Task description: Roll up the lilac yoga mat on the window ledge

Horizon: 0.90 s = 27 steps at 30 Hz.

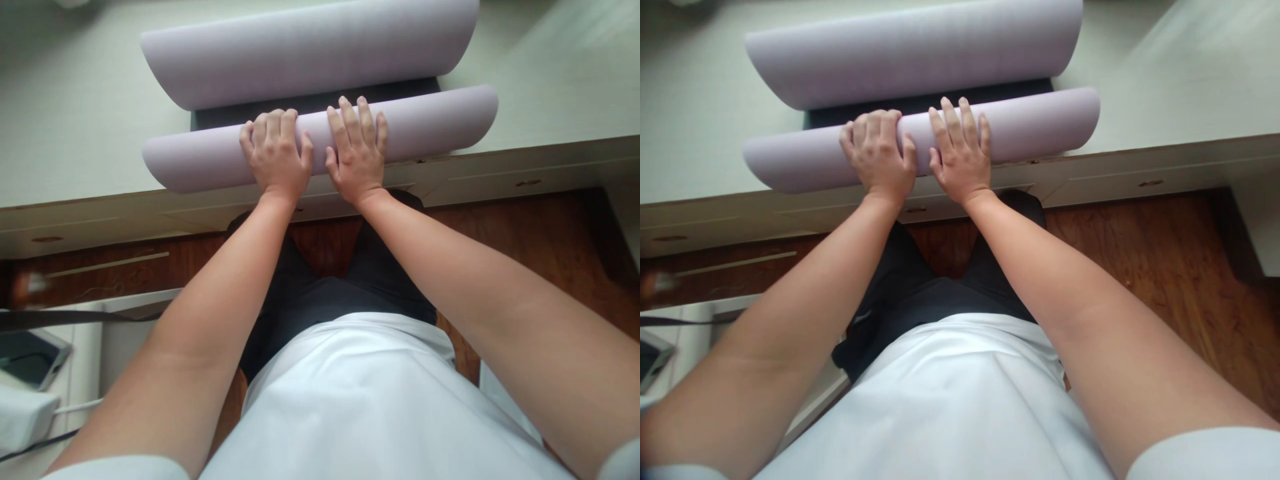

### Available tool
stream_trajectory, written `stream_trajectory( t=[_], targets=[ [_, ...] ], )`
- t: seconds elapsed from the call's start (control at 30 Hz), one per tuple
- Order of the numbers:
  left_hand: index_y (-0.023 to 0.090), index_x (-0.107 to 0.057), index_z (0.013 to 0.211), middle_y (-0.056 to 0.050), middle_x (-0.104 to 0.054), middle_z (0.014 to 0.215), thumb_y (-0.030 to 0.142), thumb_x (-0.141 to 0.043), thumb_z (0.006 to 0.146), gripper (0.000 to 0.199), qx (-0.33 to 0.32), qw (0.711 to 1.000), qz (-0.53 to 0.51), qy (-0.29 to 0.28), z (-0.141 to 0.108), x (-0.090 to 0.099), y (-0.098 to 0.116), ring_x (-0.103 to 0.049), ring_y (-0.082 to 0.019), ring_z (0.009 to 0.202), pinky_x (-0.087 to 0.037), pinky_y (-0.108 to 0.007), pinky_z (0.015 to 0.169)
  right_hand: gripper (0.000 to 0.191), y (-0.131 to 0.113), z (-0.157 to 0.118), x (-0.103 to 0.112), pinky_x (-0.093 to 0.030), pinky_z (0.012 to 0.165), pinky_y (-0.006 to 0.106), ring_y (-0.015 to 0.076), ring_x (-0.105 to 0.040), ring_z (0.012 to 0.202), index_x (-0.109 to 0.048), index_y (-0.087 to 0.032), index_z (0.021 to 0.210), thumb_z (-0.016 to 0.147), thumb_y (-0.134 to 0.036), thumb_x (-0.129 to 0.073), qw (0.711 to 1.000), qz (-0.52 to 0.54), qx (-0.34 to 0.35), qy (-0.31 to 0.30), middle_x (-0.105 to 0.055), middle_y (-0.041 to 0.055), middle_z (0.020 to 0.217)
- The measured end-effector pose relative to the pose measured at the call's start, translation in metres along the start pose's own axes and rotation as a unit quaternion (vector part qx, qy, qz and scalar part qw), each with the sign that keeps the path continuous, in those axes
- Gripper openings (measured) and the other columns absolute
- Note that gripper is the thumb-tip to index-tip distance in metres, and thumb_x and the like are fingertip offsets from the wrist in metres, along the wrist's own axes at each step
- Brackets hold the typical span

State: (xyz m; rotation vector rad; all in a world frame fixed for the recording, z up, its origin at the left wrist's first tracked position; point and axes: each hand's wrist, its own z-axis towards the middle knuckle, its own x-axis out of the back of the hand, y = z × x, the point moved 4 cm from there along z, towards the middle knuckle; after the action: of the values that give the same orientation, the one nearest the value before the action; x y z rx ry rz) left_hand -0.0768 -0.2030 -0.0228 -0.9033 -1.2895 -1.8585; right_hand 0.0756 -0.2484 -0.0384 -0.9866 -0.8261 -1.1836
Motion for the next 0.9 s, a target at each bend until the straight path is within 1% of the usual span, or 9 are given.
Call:
stream_trajectory(
  t=[0.07, 0.13, 0.2, 0.23, 0.37, 0.47, 0.57, 0.73, 0.9],
  targets=[
    [0.027, -0.045, 0.156, 0.003, -0.041, 0.166, 0.075, -0.025, 0.089, 0.086, -0.001, 1.0, 0.007, 0.0, -0.015, -0.001, -0.001, -0.018, -0.025, 0.154, 0.01, -0.042, 0.127, 0.073, 0.0, -0.014, -0.001, -0.009, 0.131, 0.069, 0.0312, -0.009, 0.166, -0.027, -0.03, 0.171, 0.101, -0.049, -0.032, 1.0, 0.001, -0.001, 0.0, -0.026, 0.0011, 0.174],
    [0.026, -0.041, 0.161, 0.007, -0.035, 0.17, 0.076, -0.024, 0.088, 0.091, -0.003, 1.0, 0.001, 0.0, -0.03, -0.003, -0.002, 0.002, -0.017, 0.162, 0.016, -0.038, 0.128, 0.072, -0.001, -0.027, -0.002, -0.009, 0.131, 0.069, 0.0312, -0.009, 0.166, -0.028, -0.03, 0.17, 0.101, -0.048, -0.033, 1.0, 0.005, -0.003, -0.002, -0.026, 0.0027, 0.174],
    [0.024, -0.038, 0.165, 0.01, -0.03, 0.172, 0.077, -0.018, 0.089, 0.094, -0.015, 1.0, -0.007, 0.003, -0.044, -0.005, -0.003, 0.022, -0.009, 0.161, 0.022, -0.033, 0.128, 0.071, -0.001, -0.04, -0.003, -0.009, 0.13, 0.07, 0.0318, -0.01, 0.166, -0.03, -0.028, 0.17, 0.101, -0.047, -0.034, 1.0, 0.01, -0.002, -0.002, -0.027, 0.0053, 0.173],
    [0.022, -0.036, 0.166, 0.01, -0.028, 0.172, 0.075, -0.016, 0.091, 0.094, -0.022, 1.0, -0.002, 0.008, -0.05, -0.006, -0.003, 0.027, -0.006, 0.159, 0.023, -0.032, 0.128, 0.071, -0.001, -0.045, -0.003, -0.009, 0.13, 0.069, 0.0323, -0.011, 0.166, -0.031, -0.026, 0.169, 0.101, -0.046, -0.034, 1.0, 0.011, -0.001, -0.002, -0.027, 0.0068, 0.173],
    [0.018, -0.034, 0.167, 0.007, -0.024, 0.174, 0.068, -0.017, 0.098, 0.088, -0.025, 0.999, 0.02, 0.024, -0.068, -0.009, -0.005, 0.022, -0.006, 0.16, 0.019, -0.035, 0.132, 0.071, 0.0, -0.058, -0.01, -0.008, 0.13, 0.068, 0.0337, -0.011, 0.165, -0.036, -0.022, 0.168, 0.1, -0.043, -0.038, 1.0, 0.005, 0.001, -0.01, -0.028, 0.0119, 0.172],
    [0.018, -0.04, 0.165, 0.004, -0.028, 0.173, 0.071, -0.024, 0.097, 0.088, -0.01, 0.999, -0.037, 0.014, -0.076, -0.011, -0.007, 0.022, -0.013, 0.161, 0.015, -0.041, 0.134, 0.073, 0.001, -0.066, -0.016, -0.007, 0.129, 0.07, 0.0351, -0.01, 0.165, -0.036, -0.017, 0.167, 0.097, -0.039, -0.042, 1.0, 0.005, 0.006, -0.009, -0.028, 0.0152, 0.172],
    [0.018, -0.045, 0.163, 0.0, -0.03, 0.173, 0.075, -0.026, 0.096, 0.09, -0.007, 0.996, -0.087, 0.011, -0.079, -0.016, -0.011, 0.014, -0.02, 0.164, 0.013, -0.046, 0.136, 0.075, 0.002, -0.072, -0.021, -0.006, 0.128, 0.071, 0.0355, -0.009, 0.165, -0.036, -0.013, 0.165, 0.094, -0.034, -0.043, 1.0, 0.005, 0.013, 0.003, -0.027, 0.0176, 0.171],
    [0.014, -0.045, 0.162, -0.005, -0.028, 0.173, 0.082, -0.025, 0.095, 0.097, -0.012, 0.996, -0.083, 0.033, -0.081, -0.026, -0.021, 0.005, -0.025, 0.166, 0.021, -0.047, 0.133, 0.072, 0.006, -0.076, -0.032, -0.005, 0.127, 0.072, 0.0351, -0.011, 0.165, -0.042, -0.015, 0.162, 0.091, -0.03, -0.042, 1.0, 0.011, 0.013, 0.018, -0.031, 0.0168, 0.169],
    [0.021, -0.048, 0.161, -0.003, -0.031, 0.172, 0.081, -0.028, 0.095, 0.091, -0.003, 0.995, -0.091, 0.036, -0.089, -0.023, -0.021, 0.006, -0.024, 0.165, 0.015, -0.046, 0.136, 0.068, 0.014, -0.078, -0.049, -0.009, 0.125, 0.074, 0.0364, -0.019, 0.163, -0.049, -0.016, 0.158, 0.092, -0.033, -0.041, 1.0, 0.012, 0.009, 0.025, -0.04, 0.0176, 0.165]
  ],
)
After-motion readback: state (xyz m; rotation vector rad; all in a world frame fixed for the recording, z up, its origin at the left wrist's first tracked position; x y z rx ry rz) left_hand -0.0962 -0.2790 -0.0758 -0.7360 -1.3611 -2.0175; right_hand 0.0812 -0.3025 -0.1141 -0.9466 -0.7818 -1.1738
